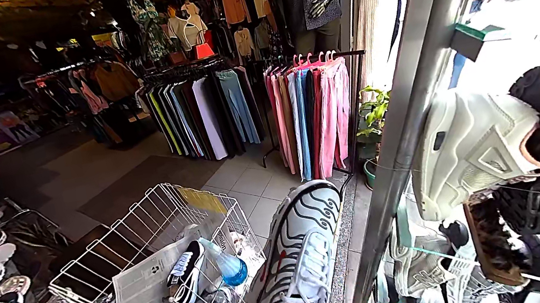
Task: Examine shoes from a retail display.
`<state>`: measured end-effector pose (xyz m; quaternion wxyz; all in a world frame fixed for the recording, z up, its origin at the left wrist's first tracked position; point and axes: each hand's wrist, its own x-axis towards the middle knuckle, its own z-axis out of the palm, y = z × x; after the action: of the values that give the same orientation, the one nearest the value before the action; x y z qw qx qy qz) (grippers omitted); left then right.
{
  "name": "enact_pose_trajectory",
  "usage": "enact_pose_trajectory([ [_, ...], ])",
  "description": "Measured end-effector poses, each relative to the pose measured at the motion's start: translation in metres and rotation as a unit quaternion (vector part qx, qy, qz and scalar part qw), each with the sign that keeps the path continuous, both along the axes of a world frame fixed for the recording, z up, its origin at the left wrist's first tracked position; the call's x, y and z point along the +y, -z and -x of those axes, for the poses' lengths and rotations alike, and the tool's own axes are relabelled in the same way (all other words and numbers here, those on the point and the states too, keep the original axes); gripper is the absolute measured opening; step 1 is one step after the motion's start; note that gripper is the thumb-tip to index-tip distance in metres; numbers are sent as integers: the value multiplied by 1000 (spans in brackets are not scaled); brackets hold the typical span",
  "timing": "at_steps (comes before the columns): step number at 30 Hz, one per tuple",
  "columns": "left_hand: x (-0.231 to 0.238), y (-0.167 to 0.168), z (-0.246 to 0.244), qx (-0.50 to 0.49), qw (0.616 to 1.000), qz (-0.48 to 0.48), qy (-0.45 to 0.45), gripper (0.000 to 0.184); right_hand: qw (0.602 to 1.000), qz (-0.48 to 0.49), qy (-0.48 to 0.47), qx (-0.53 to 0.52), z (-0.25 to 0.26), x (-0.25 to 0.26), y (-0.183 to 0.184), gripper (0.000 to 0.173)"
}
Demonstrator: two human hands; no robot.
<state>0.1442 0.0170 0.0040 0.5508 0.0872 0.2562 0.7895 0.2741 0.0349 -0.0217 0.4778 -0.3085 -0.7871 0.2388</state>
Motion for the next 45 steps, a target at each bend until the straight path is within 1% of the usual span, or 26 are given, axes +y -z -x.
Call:
enact_pose_trajectory([
  [2, -1, 0, 0, 0, 1000, 6, 12, 85, 999, -37, 25, -2, 1, 3, 0, 12],
  [3, -1, 0, -1, 1, 1000, 14, 16, 86, 995, -87, 40, -14, 1, 6, 0, 12],
  [5, -2, -1, -3, 5, 999, 32, 18, 84, 971, -226, 55, -58, 3, 12, 0, 14],
  [6, -2, 2, -3, 13, 999, 29, 24, 84, 955, -279, 54, -84, 4, 13, 0, 16],
  [8, -3, 6, -4, 30, 999, 12, 28, 83, 937, -325, 71, -111, 9, 14, -1, 17],
  [13, -3, 7, -9, 51, 999, 3, 1, 88, 925, -283, 194, -162, 12, 13, -6, 15],
  [15, -3, 8, -9, 52, 999, -4, -9, 87, 922, -278, 208, -170, 12, 14, -6, 15],
  [17, -3, 10, -9, 52, 998, -14, -12, 92, 922, -274, 212, -175, 13, 14, -8, 15],
  [20, -4, 13, -9, 64, 998, -21, -3, 98, 922, -286, 199, -169, 13, 18, -11, 13],
  [22, -4, 14, -10, 74, 997, -23, 3, 101, 928, -297, 169, -147, 14, 19, -14, 14],
  [25, -5, 13, -13, 88, 996, -29, 14, 101, 935, -314, 116, -113, 18, 12, -23, 17],
  [26, -6, 11, -14, 91, 995, -26, 17, 99, 937, -318, 98, -105, 20, 11, -25, 17],
  [28, -7, 8, -16, 105, 994, -5, 30, 87, 939, -323, 71, -96, 25, 7, -31, 19],
  [30, -6, 12, -14, 107, 993, 9, 50, 81, 941, -321, 63, -88, 28, 2, -35, 19],
  [31, -4, 17, -11, 99, 993, 9, 57, 84, 948, -301, 61, -78, 26, 1, -34, 18],
  [33, 0, 19, -8, 64, 996, 20, 51, 89, 973, -219, 60, -37, 14, 3, -32, 19],
  [35, 1, 19, -8, 40, 998, 0, 40, 81, 991, -112, 72, 14, -3, 9, -27, 22],
  [36, 1, 19, -8, 41, 998, -21, 40, 70, 994, -54, 83, 41, -12, 14, -24, 23],
  [38, 0, 17, -4, 32, 998, -43, 38, 37, 984, 93, 103, 114, -28, 22, -13, 27],
  [39, -2, 17, 2, 36, 998, -38, 46, 28, 964, 177, 114, 162, -34, 27, -5, 32],
  [40, -4, 18, 11, 66, 996, -27, 61, 32, 933, 262, 125, 212, -40, 33, 4, 36],
  [41, -6, 19, 22, 108, 991, -14, 76, 40, 896, 343, 129, 253, -47, 39, 16, 39],
  [42, -8, 21, 33, 165, 982, -1, 92, 45, 857, 416, 117, 281, -54, 43, 29, 40],
  [43, -10, 24, 45, 233, 966, 0, 112, 44, 816, 480, 85, 310, -61, 45, 43, 39],
  [44, -13, 27, 55, 309, 941, -10, 138, 41, 779, 524, 21, 345, -70, 44, 57, 38],
  [45, -14, 30, 64, 384, 907, -28, 171, 38, 748, 550, -75, 363, -79, 43, 71, 46],
])
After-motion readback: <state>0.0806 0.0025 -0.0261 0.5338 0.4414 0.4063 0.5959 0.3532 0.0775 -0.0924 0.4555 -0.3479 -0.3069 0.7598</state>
